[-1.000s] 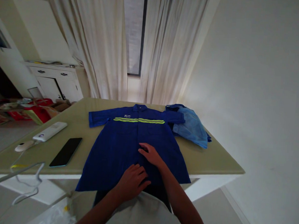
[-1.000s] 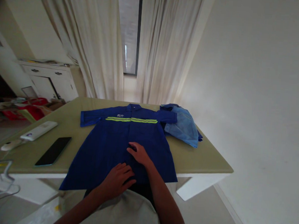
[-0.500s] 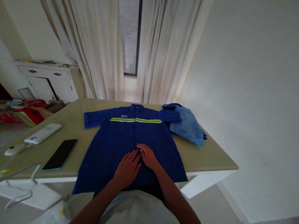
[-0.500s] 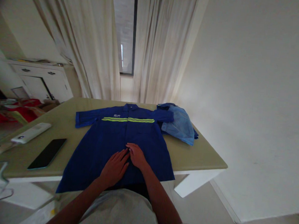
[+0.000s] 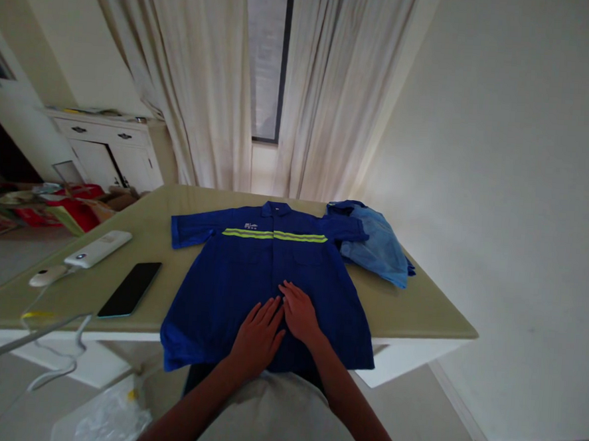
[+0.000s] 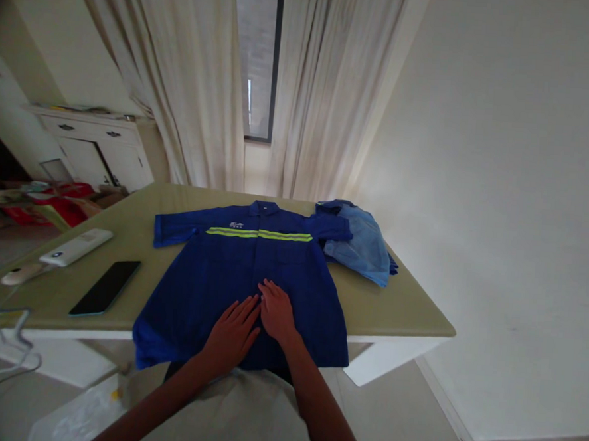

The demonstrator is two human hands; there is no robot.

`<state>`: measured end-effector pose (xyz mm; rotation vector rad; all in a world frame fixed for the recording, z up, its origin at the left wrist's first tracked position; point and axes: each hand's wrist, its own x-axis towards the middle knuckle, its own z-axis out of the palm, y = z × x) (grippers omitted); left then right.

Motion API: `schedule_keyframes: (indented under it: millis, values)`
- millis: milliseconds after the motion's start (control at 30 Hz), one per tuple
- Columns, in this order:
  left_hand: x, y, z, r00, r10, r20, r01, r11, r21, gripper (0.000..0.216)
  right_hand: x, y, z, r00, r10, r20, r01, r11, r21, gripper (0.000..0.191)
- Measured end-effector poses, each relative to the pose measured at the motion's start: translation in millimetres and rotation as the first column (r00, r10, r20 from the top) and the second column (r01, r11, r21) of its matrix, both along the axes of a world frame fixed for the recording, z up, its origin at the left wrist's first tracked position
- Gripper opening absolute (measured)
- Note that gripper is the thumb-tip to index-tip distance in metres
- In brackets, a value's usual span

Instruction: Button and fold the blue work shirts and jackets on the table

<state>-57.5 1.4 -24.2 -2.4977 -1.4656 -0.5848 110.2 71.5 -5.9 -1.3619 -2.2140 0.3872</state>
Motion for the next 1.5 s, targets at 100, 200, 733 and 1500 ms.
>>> schedule_keyframes:
  millis: [100,200,733,1500]
  values:
    - [1.2,-1.0,2.9,1.0,-0.005,0.024,0.005,1.0,-0.023,0.054,0.7,-0.3,1.2,1.0,0.0,-0.007,0.0,1.0,-0.014,0.049]
    - [2.3,-1.8,5.9,0.999,-0.007,0.046,0.01,0.999,-0.045,0.054,1.5,0.1,1.1,1.0,0.006,-0.017,-0.006,1.0,-0.026,0.048]
    - [2.9,-1.5,7.4,1.0,-0.009,0.03,0.01,0.999,-0.045,0.053,2.4,-0.3,2.6,1.0,0.004,-0.031,-0.005,1.0,-0.022,0.048]
    - [-7.8,115.1,7.6,0.999,-0.041,0.001,0.041,0.988,-0.151,0.053,-9.7,105.8,7.5,0.997,-0.04,0.073,0.043,0.998,-0.039,0.05]
